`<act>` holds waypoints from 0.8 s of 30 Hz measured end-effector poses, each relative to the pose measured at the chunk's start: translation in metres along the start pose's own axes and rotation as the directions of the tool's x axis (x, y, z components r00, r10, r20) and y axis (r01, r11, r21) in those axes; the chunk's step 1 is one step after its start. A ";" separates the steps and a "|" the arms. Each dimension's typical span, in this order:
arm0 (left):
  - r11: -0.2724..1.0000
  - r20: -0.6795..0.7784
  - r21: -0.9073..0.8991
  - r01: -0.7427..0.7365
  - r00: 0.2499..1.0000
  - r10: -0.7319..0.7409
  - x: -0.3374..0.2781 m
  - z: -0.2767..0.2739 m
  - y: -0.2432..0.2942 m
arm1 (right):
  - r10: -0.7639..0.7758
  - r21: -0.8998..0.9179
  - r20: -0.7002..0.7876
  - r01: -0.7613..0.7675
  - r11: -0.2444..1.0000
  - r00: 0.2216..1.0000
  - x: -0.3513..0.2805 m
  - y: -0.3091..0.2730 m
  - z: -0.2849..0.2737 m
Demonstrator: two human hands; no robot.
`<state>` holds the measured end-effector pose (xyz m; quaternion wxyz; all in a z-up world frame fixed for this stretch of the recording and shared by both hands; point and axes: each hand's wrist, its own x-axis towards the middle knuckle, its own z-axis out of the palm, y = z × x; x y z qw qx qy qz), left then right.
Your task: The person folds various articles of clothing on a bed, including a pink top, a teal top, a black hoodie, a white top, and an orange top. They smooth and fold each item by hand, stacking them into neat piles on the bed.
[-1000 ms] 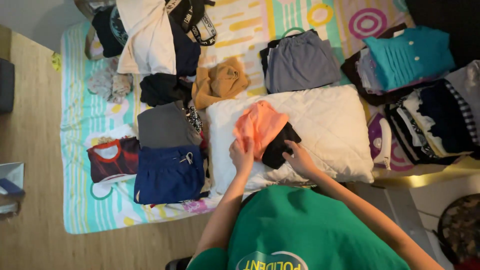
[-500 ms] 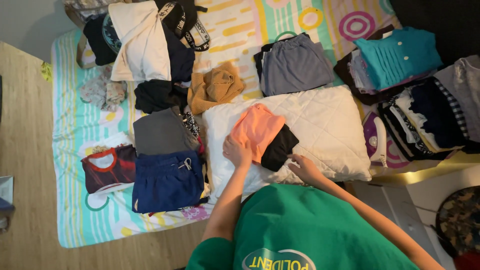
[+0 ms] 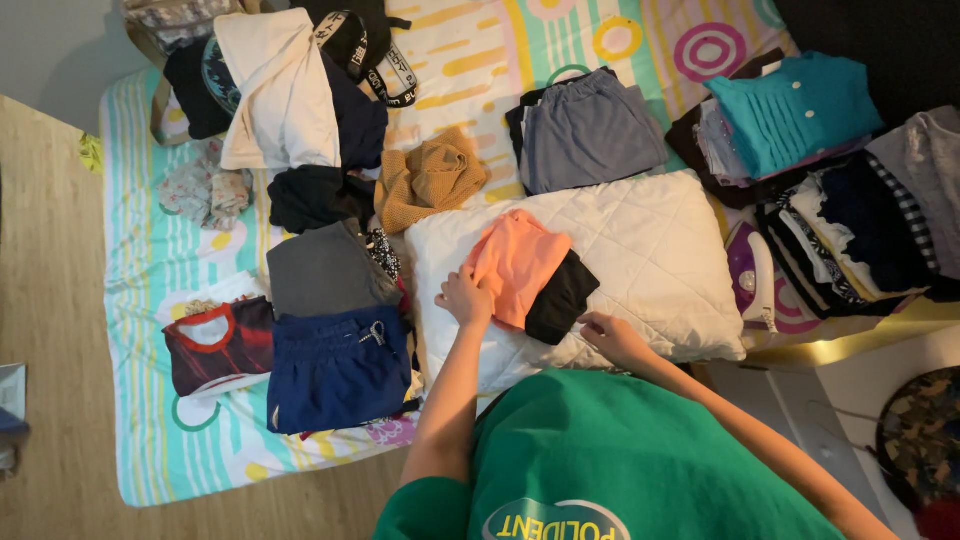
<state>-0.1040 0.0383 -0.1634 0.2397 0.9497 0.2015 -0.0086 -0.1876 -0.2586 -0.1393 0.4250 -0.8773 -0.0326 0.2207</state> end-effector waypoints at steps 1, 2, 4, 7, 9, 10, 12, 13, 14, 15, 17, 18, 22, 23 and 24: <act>1.000 0.002 0.000 0.001 1.000 -0.001 -0.004 -0.003 0.003 | 0.002 0.000 0.001 -0.002 1.000 1.000 0.001 0.002 0.000; 0.997 -0.076 -0.023 -0.072 0.995 0.070 -0.007 -0.005 0.006 | 0.019 0.018 -0.006 -0.019 1.000 1.000 0.001 0.003 0.000; 0.989 -0.156 -0.040 -0.143 0.978 0.135 -0.016 -0.016 0.016 | 0.034 0.036 -0.011 -0.034 0.999 0.999 0.003 0.002 -0.002; 0.925 -0.264 -0.167 -0.341 0.919 0.291 -0.029 -0.010 0.026 | 0.104 0.044 0.029 -0.105 0.993 0.994 0.004 -0.008 -0.004; 0.810 0.007 -0.405 -0.424 0.885 0.466 -0.027 0.033 0.016 | 0.312 0.170 0.063 -0.318 0.933 0.948 0.009 -0.016 -0.004; 0.814 0.000 -0.400 -0.421 0.888 0.459 -0.029 0.030 0.020 | 0.303 0.167 0.069 -0.311 0.936 0.950 0.024 0.002 0.006; 0.828 0.124 -0.071 -0.557 0.819 0.561 -0.045 0.029 0.029 | 0.325 0.428 -0.179 -0.224 0.875 0.929 0.040 0.044 0.027; 0.828 0.124 -0.071 -0.557 0.818 0.561 -0.046 0.033 0.028 | 0.325 0.429 -0.179 -0.224 0.875 0.928 0.047 0.049 0.028; 0.870 0.115 -0.090 -0.485 0.863 0.492 -0.047 0.037 0.028 | 0.446 0.611 -0.103 -0.297 0.733 0.889 0.054 0.055 0.029; 0.906 0.110 -0.108 -0.408 0.901 0.419 -0.050 0.041 0.025 | 0.542 0.759 0.002 -0.355 0.546 0.840 0.060 0.060 0.032; 0.915 0.115 -0.086 -0.393 0.909 0.401 -0.045 0.061 0.014 | 0.519 0.766 0.057 -0.371 0.526 0.853 0.065 0.057 0.035; 0.923 0.116 -0.066 -0.379 0.916 0.384 -0.042 0.070 0.007 | 0.492 0.770 0.108 -0.386 0.508 0.864 0.068 0.055 0.038; 0.909 0.059 -0.053 -0.414 0.907 0.417 -0.035 0.054 0.005 | 0.432 0.783 0.128 -0.358 0.509 0.893 0.070 0.036 0.045; 0.939 0.132 -0.095 -0.330 0.931 0.341 -0.033 0.036 0.012 | 0.444 0.782 0.174 -0.397 0.480 0.879 0.070 0.024 0.043; 0.962 0.207 -0.130 -0.241 0.942 0.264 -0.032 0.018 0.019 | 0.455 0.779 0.219 -0.436 0.452 0.863 0.069 0.013 0.041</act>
